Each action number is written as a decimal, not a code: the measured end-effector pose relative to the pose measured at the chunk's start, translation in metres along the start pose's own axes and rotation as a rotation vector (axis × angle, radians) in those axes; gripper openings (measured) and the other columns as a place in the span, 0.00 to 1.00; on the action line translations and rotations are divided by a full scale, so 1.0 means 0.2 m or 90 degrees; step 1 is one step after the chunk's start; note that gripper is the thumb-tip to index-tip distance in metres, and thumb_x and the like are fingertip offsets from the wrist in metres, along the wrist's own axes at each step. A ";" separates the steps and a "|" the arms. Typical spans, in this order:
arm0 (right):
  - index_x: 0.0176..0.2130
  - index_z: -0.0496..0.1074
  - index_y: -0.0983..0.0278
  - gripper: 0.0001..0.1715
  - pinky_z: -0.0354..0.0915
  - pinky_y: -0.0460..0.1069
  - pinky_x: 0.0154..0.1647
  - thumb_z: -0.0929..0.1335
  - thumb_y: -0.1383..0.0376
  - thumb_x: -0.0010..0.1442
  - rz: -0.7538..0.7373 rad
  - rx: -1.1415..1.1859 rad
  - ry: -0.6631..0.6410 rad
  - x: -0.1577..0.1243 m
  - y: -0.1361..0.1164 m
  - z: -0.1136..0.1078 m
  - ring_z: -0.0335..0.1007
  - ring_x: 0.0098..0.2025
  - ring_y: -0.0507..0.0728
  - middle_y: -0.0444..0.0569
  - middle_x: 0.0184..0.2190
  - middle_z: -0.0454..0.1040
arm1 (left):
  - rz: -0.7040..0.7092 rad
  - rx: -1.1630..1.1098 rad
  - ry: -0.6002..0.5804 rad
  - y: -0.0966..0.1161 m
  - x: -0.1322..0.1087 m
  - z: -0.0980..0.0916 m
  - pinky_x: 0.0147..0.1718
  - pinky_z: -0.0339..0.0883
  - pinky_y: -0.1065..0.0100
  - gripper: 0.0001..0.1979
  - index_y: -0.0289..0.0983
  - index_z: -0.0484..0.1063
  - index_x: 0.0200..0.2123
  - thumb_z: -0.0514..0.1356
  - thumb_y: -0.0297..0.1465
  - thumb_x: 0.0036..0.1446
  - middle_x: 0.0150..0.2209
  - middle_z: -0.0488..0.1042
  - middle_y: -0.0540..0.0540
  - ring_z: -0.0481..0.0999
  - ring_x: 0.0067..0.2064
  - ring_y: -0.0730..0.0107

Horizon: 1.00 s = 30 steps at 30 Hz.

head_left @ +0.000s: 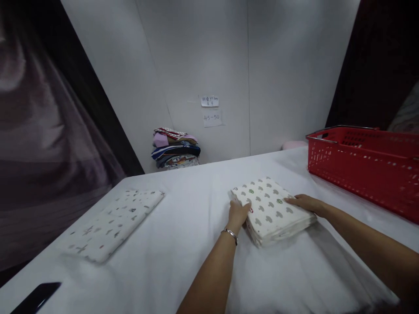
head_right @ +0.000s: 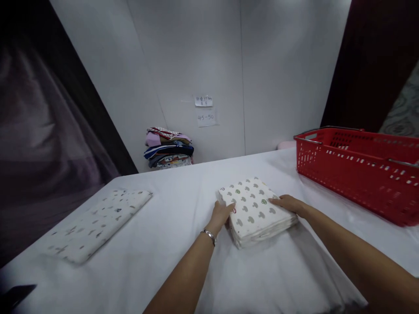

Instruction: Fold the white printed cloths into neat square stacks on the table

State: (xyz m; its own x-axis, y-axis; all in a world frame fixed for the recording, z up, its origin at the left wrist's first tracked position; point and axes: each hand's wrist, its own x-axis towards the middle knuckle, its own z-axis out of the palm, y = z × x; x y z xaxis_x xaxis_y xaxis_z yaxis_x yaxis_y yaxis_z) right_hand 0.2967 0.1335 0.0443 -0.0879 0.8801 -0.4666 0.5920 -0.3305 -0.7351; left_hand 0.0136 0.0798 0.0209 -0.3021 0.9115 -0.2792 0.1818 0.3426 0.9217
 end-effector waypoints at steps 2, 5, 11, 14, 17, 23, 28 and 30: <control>0.34 0.76 0.62 0.28 0.67 0.54 0.48 0.69 0.42 0.47 0.018 0.054 -0.055 0.00 -0.01 -0.01 0.72 0.45 0.65 0.56 0.42 0.76 | -0.060 -0.090 -0.050 0.01 -0.01 -0.01 0.33 0.69 0.66 0.35 0.33 0.59 0.52 0.68 0.40 0.43 0.47 0.73 0.35 0.75 0.44 0.56; 0.32 0.77 0.63 0.27 0.67 0.54 0.49 0.68 0.42 0.48 0.023 0.117 -0.134 0.01 0.00 -0.02 0.72 0.46 0.64 0.56 0.41 0.77 | -0.105 -0.155 -0.110 0.01 -0.03 -0.01 0.29 0.70 0.65 0.33 0.31 0.60 0.51 0.66 0.40 0.45 0.43 0.74 0.34 0.76 0.39 0.57; 0.35 0.76 0.63 0.23 0.70 0.52 0.45 0.68 0.47 0.51 -0.014 0.160 -0.165 -0.01 0.02 -0.02 0.72 0.45 0.63 0.56 0.42 0.76 | -0.053 -0.149 -0.064 -0.03 -0.02 0.02 0.36 0.70 0.67 0.36 0.32 0.60 0.53 0.68 0.37 0.42 0.48 0.72 0.35 0.74 0.45 0.58; 0.34 0.76 0.63 0.21 0.71 0.52 0.43 0.69 0.49 0.50 -0.001 0.169 -0.152 -0.03 0.02 0.00 0.73 0.43 0.63 0.56 0.41 0.77 | -0.012 -0.111 -0.035 -0.06 -0.02 0.03 0.40 0.68 0.69 0.36 0.34 0.61 0.53 0.69 0.34 0.40 0.50 0.71 0.37 0.73 0.48 0.58; 0.34 0.75 0.63 0.20 0.71 0.53 0.44 0.70 0.49 0.50 -0.008 0.169 -0.164 -0.04 0.03 0.00 0.73 0.44 0.64 0.56 0.42 0.76 | -0.016 -0.115 -0.009 -0.07 -0.04 0.03 0.40 0.68 0.70 0.38 0.34 0.60 0.54 0.69 0.32 0.39 0.52 0.69 0.37 0.72 0.49 0.59; 0.38 0.75 0.65 0.27 0.69 0.51 0.47 0.64 0.46 0.55 0.027 0.171 -0.199 0.00 0.03 -0.01 0.71 0.47 0.62 0.57 0.45 0.75 | -0.127 -0.233 -0.092 -0.05 -0.11 0.00 0.31 0.70 0.65 0.36 0.30 0.61 0.53 0.68 0.35 0.41 0.48 0.72 0.33 0.75 0.43 0.56; 0.37 0.75 0.66 0.27 0.69 0.52 0.47 0.65 0.45 0.54 0.053 0.182 -0.206 0.01 0.03 0.01 0.72 0.46 0.63 0.58 0.44 0.75 | -0.136 -0.245 -0.172 -0.03 -0.16 -0.03 0.29 0.71 0.64 0.25 0.27 0.69 0.44 0.67 0.36 0.44 0.41 0.75 0.33 0.76 0.39 0.56; 0.37 0.74 0.67 0.26 0.70 0.52 0.45 0.67 0.47 0.52 0.042 0.183 -0.192 0.01 0.03 0.02 0.72 0.45 0.64 0.59 0.43 0.75 | -0.138 -0.244 -0.170 -0.02 -0.17 -0.03 0.29 0.70 0.64 0.23 0.27 0.69 0.44 0.66 0.33 0.45 0.42 0.75 0.33 0.76 0.39 0.56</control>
State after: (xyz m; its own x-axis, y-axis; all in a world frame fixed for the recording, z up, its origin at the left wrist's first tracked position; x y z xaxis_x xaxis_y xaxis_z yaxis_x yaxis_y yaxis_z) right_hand 0.2971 0.1317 0.0378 -0.3126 0.7290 -0.6089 0.3597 -0.5025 -0.7862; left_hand 0.0186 0.0467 0.0289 -0.0366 0.8721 -0.4880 -0.2299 0.4679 0.8534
